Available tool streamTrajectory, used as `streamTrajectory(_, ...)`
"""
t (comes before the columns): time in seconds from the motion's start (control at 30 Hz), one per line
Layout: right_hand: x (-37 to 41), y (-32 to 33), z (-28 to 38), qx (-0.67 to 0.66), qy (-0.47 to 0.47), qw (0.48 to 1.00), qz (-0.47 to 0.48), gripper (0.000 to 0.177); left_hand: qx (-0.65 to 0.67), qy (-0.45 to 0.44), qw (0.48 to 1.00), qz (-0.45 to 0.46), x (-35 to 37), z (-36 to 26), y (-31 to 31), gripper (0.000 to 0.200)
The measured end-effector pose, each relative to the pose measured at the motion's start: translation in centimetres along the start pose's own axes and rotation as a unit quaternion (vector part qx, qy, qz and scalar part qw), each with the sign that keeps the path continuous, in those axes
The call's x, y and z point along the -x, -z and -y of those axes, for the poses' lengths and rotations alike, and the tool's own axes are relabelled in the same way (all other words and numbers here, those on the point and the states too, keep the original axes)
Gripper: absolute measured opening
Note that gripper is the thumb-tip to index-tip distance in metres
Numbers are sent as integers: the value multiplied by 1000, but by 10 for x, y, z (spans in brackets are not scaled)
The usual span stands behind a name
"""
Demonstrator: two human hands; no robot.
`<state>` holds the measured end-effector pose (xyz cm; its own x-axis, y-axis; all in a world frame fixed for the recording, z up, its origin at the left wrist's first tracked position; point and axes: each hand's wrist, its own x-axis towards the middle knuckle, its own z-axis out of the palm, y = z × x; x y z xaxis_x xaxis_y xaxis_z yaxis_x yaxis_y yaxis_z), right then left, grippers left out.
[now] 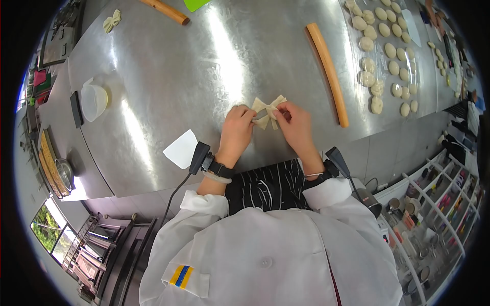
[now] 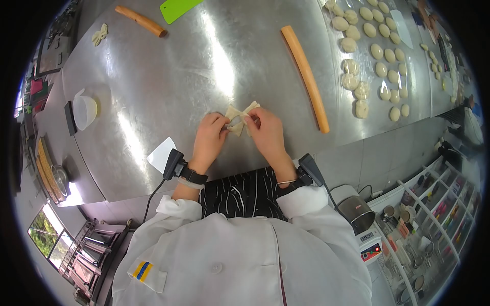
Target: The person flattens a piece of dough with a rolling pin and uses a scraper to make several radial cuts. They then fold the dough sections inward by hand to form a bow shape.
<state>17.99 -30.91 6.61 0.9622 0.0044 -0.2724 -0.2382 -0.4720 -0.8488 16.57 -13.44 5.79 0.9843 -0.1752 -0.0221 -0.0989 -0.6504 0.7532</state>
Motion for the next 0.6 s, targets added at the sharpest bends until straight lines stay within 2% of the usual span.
streamTrajectory(0.23,0,-1,-5,1,-6,1000,3,14,-34,1,999,7,2,9,-8,15)
streamTrajectory(0.33,0,1,-8,4,-2,1000,1,14,-1,-7,1000,-27,6,1,-6,19)
streamTrajectory(0.4,0,1,-6,3,6,1000,3,14,5,-16,1000,6,8,-5,-1,23)
streamTrajectory(0.6,1,0,0,8,5,1000,5,13,-47,-3,999,9,6,-6,-9,27)
